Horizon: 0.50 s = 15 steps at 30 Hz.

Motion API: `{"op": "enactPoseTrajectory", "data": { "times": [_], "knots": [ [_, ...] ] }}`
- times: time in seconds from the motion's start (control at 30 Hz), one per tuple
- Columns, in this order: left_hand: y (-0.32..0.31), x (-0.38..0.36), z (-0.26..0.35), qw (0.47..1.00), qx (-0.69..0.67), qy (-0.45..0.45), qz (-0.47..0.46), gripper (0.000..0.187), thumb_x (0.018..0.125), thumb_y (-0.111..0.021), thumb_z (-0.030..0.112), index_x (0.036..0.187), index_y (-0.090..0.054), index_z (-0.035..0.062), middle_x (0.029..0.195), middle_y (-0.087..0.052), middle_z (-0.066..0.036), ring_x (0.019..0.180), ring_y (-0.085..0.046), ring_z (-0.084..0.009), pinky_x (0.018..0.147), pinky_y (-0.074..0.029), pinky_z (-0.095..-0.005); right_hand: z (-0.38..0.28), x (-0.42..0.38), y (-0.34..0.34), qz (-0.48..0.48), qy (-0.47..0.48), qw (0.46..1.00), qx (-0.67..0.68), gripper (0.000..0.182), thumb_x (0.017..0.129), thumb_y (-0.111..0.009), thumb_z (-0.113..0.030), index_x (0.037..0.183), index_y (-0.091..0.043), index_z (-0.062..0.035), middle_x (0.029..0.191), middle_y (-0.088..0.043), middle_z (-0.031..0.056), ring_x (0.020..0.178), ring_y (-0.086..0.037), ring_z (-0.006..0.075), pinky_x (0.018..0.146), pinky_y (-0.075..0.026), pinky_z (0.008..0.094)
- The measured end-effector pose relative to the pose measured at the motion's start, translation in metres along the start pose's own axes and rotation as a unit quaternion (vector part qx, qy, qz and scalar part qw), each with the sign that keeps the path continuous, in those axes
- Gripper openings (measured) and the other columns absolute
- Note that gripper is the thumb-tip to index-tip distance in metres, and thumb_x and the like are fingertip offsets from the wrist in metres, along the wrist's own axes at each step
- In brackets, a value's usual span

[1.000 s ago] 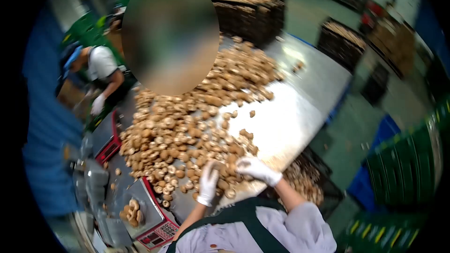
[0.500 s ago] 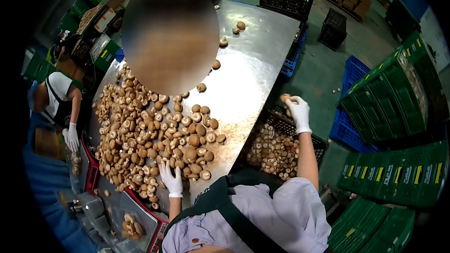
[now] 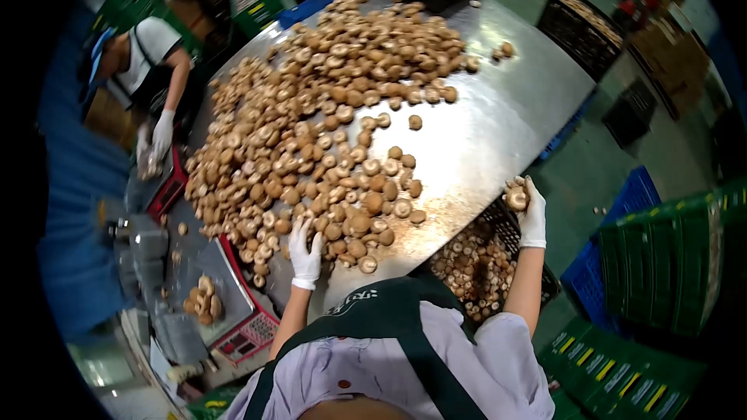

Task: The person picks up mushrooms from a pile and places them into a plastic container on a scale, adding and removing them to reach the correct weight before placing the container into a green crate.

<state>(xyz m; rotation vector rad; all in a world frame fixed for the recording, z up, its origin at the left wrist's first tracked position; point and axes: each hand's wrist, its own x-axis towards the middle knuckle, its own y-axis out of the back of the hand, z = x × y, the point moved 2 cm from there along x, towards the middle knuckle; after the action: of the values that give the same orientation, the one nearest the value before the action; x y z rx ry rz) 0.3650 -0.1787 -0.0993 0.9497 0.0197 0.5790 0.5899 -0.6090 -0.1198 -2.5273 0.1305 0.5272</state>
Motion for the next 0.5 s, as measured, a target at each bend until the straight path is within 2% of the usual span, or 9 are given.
{"op": "enactPoseTrajectory", "data": {
  "times": [0.07, 0.17, 0.27, 0.3, 0.33, 0.4, 0.43, 0.47, 0.5],
  "knots": [
    [0.005, -0.003, 0.009, 0.999, -0.037, 0.013, 0.034, 0.037, 0.082, -0.062, 0.018, 0.117, -0.056, 0.0049, 0.127, -0.049, -0.017, 0.119, -0.044, -0.0333, 0.101, -0.033, -0.0397, 0.009, -0.005, -0.042, -0.103, -0.040, 0.994, -0.009, 0.030, 0.091, -0.048, -0.019, 0.108, -0.053, 0.0064, 0.104, -0.060, 0.0188, 0.093, -0.062, 0.0294, 0.080, -0.054, 0.0387],
    [0.015, -0.009, 0.030, 0.994, -0.085, 0.034, 0.065, 0.030, 0.081, -0.063, 0.011, 0.109, -0.059, 0.0027, 0.122, -0.053, -0.015, 0.111, -0.052, -0.0314, 0.096, -0.039, -0.0363, 0.019, -0.031, -0.117, -0.171, -0.067, 0.978, -0.098, 0.039, 0.083, -0.045, -0.004, 0.119, -0.048, 0.0083, 0.112, -0.055, 0.0205, 0.101, -0.059, 0.0304, 0.087, -0.052, 0.0394],
    [0.011, -0.022, 0.028, 0.963, -0.245, 0.108, 0.025, 0.029, 0.083, -0.062, 0.009, 0.111, -0.058, 0.0003, 0.115, -0.058, -0.013, 0.109, -0.054, -0.0235, 0.093, -0.042, -0.0325, 0.046, -0.059, -0.173, -0.232, -0.125, 0.952, -0.154, 0.048, 0.077, -0.049, 0.007, 0.125, -0.047, -0.0011, 0.119, -0.051, 0.0172, 0.110, -0.053, 0.0276, 0.091, -0.050, 0.0336],
    [0.012, -0.025, 0.039, 0.885, -0.411, 0.219, -0.011, 0.026, 0.086, -0.059, 0.010, 0.109, -0.059, -0.0011, 0.112, -0.059, -0.011, 0.108, -0.054, -0.0197, 0.091, -0.043, -0.0294, 0.053, -0.076, -0.193, -0.267, -0.113, 0.934, -0.207, 0.050, 0.077, -0.051, 0.006, 0.126, -0.047, -0.0020, 0.121, -0.050, 0.0152, 0.111, -0.053, 0.0268, 0.093, -0.048, 0.0335],
    [0.010, -0.030, 0.034, 0.867, -0.450, 0.208, -0.050, 0.033, 0.089, -0.058, 0.018, 0.117, -0.055, 0.0004, 0.114, -0.057, -0.009, 0.105, -0.055, -0.0183, 0.086, -0.046, -0.0300, 0.063, -0.094, -0.212, -0.301, -0.100, 0.912, -0.260, 0.052, 0.076, -0.053, 0.006, 0.127, -0.046, -0.0028, 0.124, -0.050, 0.0133, 0.113, -0.052, 0.0259, 0.096, -0.046, 0.0333],
    [0.009, -0.041, 0.043, 0.623, -0.694, 0.337, -0.129, 0.044, 0.092, -0.053, 0.029, 0.128, -0.045, 0.0043, 0.117, -0.054, -0.007, 0.102, -0.055, -0.0177, 0.081, -0.049, -0.0324, 0.097, -0.120, -0.231, -0.390, -0.031, 0.843, -0.369, 0.056, 0.075, -0.061, -0.003, 0.129, -0.046, -0.0032, 0.125, -0.052, 0.0132, 0.117, -0.050, 0.0236, 0.099, -0.042, 0.0321],
    [0.009, -0.044, 0.047, 0.596, -0.707, 0.348, -0.152, 0.049, 0.093, -0.048, 0.037, 0.132, -0.039, 0.0088, 0.120, -0.052, -0.007, 0.101, -0.055, -0.0171, 0.078, -0.050, -0.0337, 0.110, -0.134, -0.234, -0.451, 0.008, 0.790, -0.415, 0.059, 0.074, -0.064, -0.007, 0.130, -0.044, -0.0048, 0.124, -0.052, 0.0149, 0.117, -0.050, 0.0237, 0.098, -0.041, 0.0317],
    [0.004, -0.049, 0.041, 0.544, -0.739, 0.359, -0.171, 0.042, 0.094, -0.045, 0.038, 0.127, -0.043, 0.0115, 0.117, -0.054, -0.007, 0.102, -0.055, -0.0178, 0.079, -0.050, -0.0347, 0.120, -0.146, -0.238, -0.508, 0.048, 0.729, -0.456, 0.063, 0.074, -0.066, -0.012, 0.132, -0.043, -0.0063, 0.123, -0.053, 0.0165, 0.118, -0.050, 0.0238, 0.098, -0.041, 0.0313],
    [0.003, -0.054, 0.035, 0.545, -0.726, 0.386, -0.162, 0.039, 0.093, -0.046, 0.036, 0.124, -0.045, 0.0123, 0.115, -0.055, -0.007, 0.101, -0.056, -0.0182, 0.078, -0.050, -0.0351, 0.120, -0.156, -0.246, -0.523, 0.107, 0.700, -0.474, 0.058, 0.073, -0.068, -0.018, 0.127, -0.049, -0.0085, 0.116, -0.057, 0.0194, 0.112, -0.054, 0.0255, 0.095, -0.043, 0.0320]
  ]
}}
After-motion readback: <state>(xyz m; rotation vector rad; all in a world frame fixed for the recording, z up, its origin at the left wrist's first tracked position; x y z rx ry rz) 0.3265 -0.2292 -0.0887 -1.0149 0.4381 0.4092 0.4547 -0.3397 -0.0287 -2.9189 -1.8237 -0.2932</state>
